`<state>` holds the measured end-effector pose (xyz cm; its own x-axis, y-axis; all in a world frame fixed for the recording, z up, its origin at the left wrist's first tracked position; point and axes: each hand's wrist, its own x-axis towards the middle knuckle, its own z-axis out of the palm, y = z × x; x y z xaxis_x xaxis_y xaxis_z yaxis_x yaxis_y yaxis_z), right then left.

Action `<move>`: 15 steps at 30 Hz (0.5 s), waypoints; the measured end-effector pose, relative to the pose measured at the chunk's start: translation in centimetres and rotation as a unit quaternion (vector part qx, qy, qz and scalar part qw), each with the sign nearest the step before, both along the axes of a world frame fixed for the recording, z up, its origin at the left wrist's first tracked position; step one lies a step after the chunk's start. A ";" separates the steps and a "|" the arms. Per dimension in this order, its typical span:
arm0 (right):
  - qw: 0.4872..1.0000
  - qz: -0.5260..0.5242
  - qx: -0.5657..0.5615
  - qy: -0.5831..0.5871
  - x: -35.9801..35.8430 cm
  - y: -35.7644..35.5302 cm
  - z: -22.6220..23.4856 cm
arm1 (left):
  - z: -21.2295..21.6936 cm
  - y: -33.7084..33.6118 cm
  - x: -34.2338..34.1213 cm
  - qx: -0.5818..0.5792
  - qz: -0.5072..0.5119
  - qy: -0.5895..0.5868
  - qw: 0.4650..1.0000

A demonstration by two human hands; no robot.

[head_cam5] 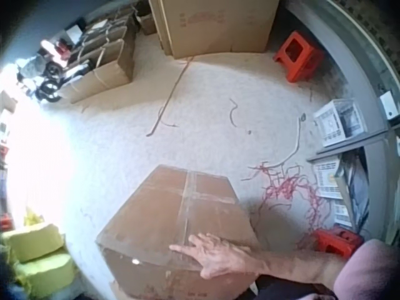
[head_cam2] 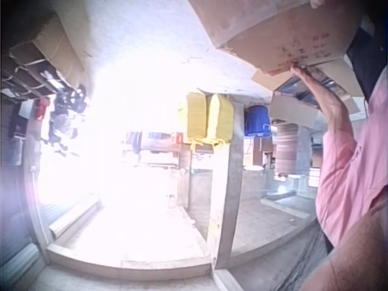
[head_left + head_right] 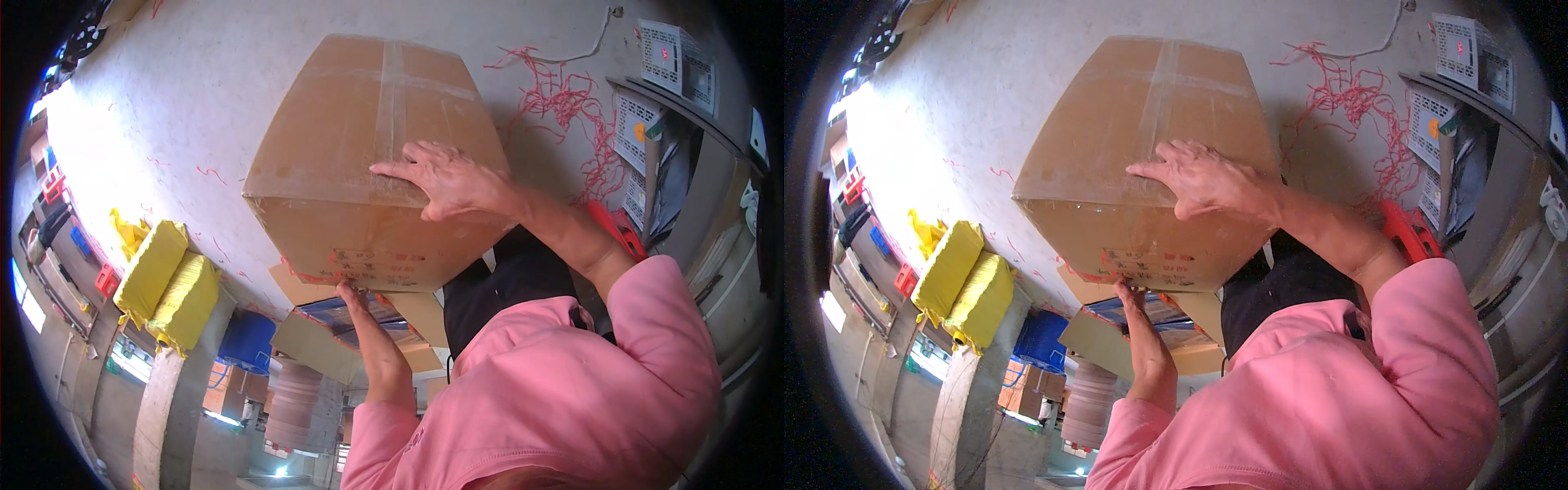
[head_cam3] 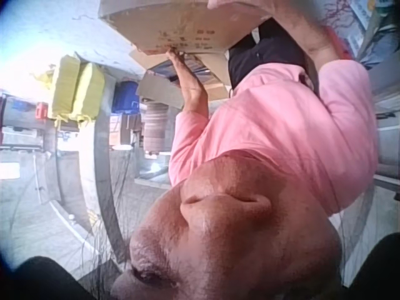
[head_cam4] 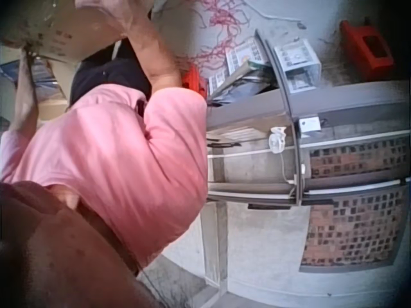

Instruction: The person closes the flaps of a cardboard box and applies tape across its seams using a tape dispenser.

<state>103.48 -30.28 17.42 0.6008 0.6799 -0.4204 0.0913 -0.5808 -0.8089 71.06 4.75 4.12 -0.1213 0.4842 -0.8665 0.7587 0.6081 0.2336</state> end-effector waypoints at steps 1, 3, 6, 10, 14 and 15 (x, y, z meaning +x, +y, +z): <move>1.000 -0.006 0.003 0.004 0.0 -0.2 -0.1 | -0.1 -0.3 0.4 0.009 0.000 0.001 1.000; 1.000 -0.013 0.005 0.009 0.0 -0.3 -0.1 | -0.1 -0.5 0.7 0.023 0.000 0.005 1.000; 1.000 -0.006 -0.008 0.025 0.1 -0.4 0.3 | -0.3 0.1 0.4 0.037 -0.010 0.009 0.999; 0.999 -0.030 0.001 0.037 0.2 -0.9 0.9 | -0.5 1.2 -0.6 0.071 -0.037 0.009 0.997; 0.996 -0.067 0.013 0.063 1.6 -3.5 0.5 | 0.4 0.7 0.0 -0.008 -0.071 -0.037 0.997; 0.996 -0.061 0.011 0.061 2.0 -4.6 0.0 | 0.8 -0.3 0.7 -0.009 -0.065 -0.039 0.997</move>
<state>105.50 -34.83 17.38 0.6254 0.6147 -0.4806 -0.0789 -0.5630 -0.8227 71.74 4.41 4.89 0.0104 0.4754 -0.8797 0.8116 0.5099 0.2851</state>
